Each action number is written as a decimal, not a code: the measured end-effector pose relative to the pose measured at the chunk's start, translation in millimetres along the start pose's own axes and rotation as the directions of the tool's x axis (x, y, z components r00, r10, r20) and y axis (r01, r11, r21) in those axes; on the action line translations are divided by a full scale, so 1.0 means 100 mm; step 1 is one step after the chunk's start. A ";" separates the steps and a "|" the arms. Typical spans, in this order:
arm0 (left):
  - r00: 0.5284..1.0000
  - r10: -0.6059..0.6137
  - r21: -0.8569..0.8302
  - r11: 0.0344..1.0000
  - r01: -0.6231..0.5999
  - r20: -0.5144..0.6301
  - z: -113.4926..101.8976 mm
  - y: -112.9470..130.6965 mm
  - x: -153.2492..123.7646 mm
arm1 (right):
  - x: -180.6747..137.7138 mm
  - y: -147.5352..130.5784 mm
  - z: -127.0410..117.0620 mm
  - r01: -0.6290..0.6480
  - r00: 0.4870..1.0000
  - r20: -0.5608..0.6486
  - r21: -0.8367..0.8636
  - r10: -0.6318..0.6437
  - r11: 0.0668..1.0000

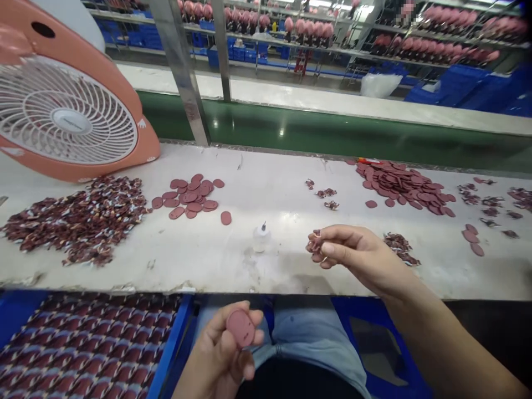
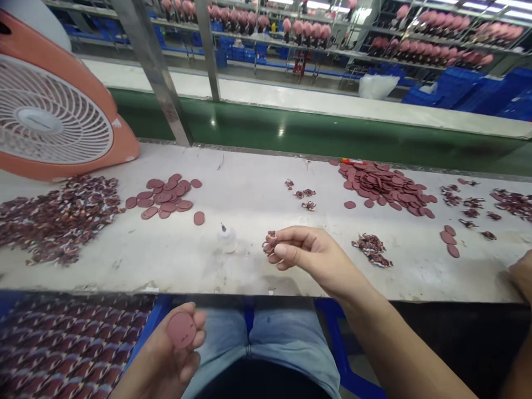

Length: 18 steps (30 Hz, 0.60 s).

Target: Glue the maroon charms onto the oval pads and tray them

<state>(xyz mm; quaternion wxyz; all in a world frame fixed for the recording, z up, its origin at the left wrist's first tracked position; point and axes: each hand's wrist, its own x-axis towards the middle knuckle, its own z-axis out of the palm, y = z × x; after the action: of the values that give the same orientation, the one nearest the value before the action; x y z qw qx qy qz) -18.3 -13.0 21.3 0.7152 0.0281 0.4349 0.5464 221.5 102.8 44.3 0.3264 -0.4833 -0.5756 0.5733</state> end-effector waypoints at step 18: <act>0.944 -0.153 -0.046 0.984 0.173 0.292 -0.19 -0.14 -0.11 | -0.39 -0.31 0.68 0.458 0.838 0.467 -0.322 -0.281 0.829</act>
<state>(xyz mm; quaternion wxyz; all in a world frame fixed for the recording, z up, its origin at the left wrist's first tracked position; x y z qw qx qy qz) -20.5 -36.2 8.5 0.8140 0.0457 0.3078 0.4905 165.7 46.7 72.4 0.1963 -0.2908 -0.8235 0.4457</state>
